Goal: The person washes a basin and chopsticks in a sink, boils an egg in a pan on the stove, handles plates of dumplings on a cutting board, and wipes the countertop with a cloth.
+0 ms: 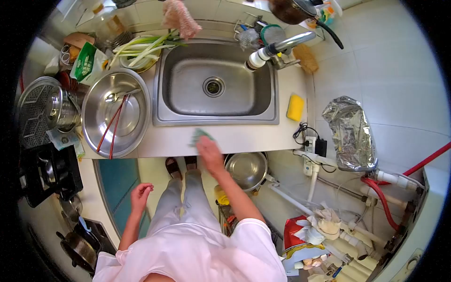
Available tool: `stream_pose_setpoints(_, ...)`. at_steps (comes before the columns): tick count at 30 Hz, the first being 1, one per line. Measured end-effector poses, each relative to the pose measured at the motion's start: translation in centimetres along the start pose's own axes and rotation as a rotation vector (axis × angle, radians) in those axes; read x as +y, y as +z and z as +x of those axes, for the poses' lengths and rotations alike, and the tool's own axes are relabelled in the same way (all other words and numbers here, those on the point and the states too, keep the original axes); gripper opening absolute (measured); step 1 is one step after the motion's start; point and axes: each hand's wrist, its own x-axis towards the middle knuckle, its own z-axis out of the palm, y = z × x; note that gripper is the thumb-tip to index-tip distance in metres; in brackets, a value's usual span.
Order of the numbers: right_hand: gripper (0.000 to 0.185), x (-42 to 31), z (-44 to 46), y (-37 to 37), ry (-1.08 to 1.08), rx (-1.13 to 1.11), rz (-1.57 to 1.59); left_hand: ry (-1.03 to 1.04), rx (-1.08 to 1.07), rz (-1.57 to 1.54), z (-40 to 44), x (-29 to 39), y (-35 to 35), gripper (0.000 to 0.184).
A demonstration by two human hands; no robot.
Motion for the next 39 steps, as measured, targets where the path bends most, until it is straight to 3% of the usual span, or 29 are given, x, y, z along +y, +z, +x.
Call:
stream_pose_setpoints(2,0.04,3.4,-2.2,-6.2,0.218,0.013,-0.319,-0.023,-0.007,0.011,-0.1,0.6,0.4,0.012)
stream_pose_setpoints(5,0.042,13.3,-7.2,-11.1,0.678,0.364,-0.244,-0.03,-0.018,0.035,-0.1,1.0,1.4,0.013)
stream_pose_setpoints(7,0.045,18.2,-8.4,-11.6,0.812,0.378,-0.461,-0.049,-0.016,0.07,-0.4,1.6,2.2,0.014)
stream_pose_setpoints(9,0.046,16.3,-5.5,-9.7,0.765,0.262,-0.531,-0.06,0.005,0.065,-0.5,2.9,3.4,0.013)
stream_pose_setpoints(12,0.048,7.8,-1.4,-5.2,0.605,0.164,-0.405,-0.05,0.064,0.05,-1.2,2.1,4.4,0.014)
stream_pose_setpoints(14,0.047,4.1,-0.7,-2.4,0.401,0.087,-0.309,0.028,0.154,0.033,-2.1,1.4,5.0,0.014)
stream_pose_setpoints(19,0.048,-5.8,4.7,4.2,-0.002,-0.144,-0.099,-0.057,0.269,0.008,-5.9,2.9,4.2,0.016)
stream_pose_setpoints(24,0.038,-14.2,8.8,9.8,-0.362,-0.219,0.145,-0.095,0.401,-0.035,-10.0,0.7,2.1,0.017)
stream_pose_setpoints(28,0.04,-20.5,10.5,15.3,-0.388,-0.316,0.135,-0.04,0.546,-0.085,-13.5,-1.7,0.6,0.016)
stream_pose_setpoints(31,0.05,-27.7,10.5,18.6,-0.324,-0.448,0.424,-0.066,0.583,-0.11,-17.0,-3.9,-1.4,0.017)
stream_pose_setpoints(33,0.051,-33.6,9.5,21.6,-0.411,-0.458,0.51,-0.062,0.626,-0.121,-19.9,-5.6,-3.0,0.017)
stream_pose_setpoints(37,0.047,-43.6,4.2,27.3,-0.477,-0.516,0.467,-0.048,0.697,-0.127,-27.0,-10.1,-7.5,0.017)
stream_pose_setpoints(39,0.037,-47.2,-1.5,29.4,-0.406,-0.522,0.555,-0.055,0.708,-0.132,-31.5,-12.8,-10.2,0.017)
